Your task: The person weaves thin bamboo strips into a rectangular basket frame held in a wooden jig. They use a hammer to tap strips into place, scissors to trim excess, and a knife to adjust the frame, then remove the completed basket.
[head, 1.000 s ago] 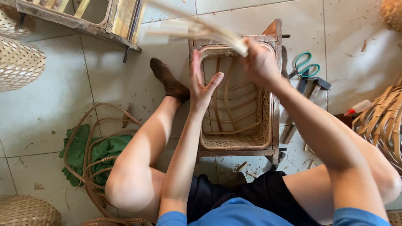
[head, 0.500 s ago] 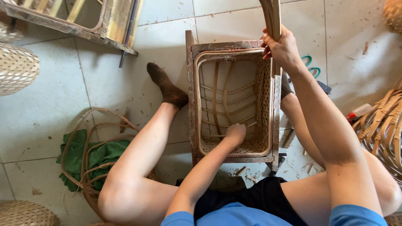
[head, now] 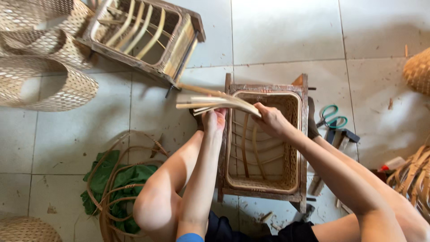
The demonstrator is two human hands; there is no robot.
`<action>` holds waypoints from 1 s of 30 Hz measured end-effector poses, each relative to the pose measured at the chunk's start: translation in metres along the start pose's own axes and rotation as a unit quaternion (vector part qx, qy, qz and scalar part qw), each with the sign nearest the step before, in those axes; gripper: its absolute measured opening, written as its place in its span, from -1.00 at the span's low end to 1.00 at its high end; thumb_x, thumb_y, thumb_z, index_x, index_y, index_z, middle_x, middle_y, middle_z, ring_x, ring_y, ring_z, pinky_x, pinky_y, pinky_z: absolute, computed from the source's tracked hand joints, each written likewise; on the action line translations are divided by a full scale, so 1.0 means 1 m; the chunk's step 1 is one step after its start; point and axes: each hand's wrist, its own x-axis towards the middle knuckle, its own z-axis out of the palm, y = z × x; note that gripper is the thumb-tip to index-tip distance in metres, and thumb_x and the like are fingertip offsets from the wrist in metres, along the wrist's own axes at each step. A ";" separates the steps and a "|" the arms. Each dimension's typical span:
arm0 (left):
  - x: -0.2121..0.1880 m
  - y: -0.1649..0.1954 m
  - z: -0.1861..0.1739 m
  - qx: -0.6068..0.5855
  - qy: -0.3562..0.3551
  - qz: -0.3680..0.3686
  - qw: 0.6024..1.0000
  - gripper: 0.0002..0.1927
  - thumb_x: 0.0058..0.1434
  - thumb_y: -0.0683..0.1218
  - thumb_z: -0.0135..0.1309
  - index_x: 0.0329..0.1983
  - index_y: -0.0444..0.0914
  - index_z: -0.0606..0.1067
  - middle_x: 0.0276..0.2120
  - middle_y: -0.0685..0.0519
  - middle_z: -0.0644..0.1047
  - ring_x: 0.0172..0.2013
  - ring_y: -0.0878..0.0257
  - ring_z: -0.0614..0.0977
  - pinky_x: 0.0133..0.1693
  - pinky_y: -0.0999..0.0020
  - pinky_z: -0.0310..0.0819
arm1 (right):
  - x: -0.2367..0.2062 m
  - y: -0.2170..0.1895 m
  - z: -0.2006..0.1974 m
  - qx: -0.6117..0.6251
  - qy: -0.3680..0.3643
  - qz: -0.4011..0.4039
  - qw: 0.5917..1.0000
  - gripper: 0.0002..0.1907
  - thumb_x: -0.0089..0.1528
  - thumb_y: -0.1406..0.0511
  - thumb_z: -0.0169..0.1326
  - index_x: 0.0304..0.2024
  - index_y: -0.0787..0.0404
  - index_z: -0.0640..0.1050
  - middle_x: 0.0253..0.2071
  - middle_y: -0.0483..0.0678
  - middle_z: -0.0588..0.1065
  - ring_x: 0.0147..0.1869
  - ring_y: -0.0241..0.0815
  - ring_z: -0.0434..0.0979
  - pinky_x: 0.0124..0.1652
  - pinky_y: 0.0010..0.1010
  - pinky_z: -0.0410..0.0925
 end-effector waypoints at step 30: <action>-0.062 -0.038 -0.025 0.861 -0.047 0.157 0.481 0.04 0.13 0.03 0.28 0.56 -0.11 -0.07 0.36 -0.37 0.17 0.25 -0.26 0.37 0.16 -0.07 0.36 | 0.326 -0.032 -0.074 -0.019 0.257 -0.127 0.958 -0.27 0.38 0.06 0.22 0.39 0.38 0.30 0.24 0.37 0.42 0.31 0.32 0.42 0.25 0.01 0.31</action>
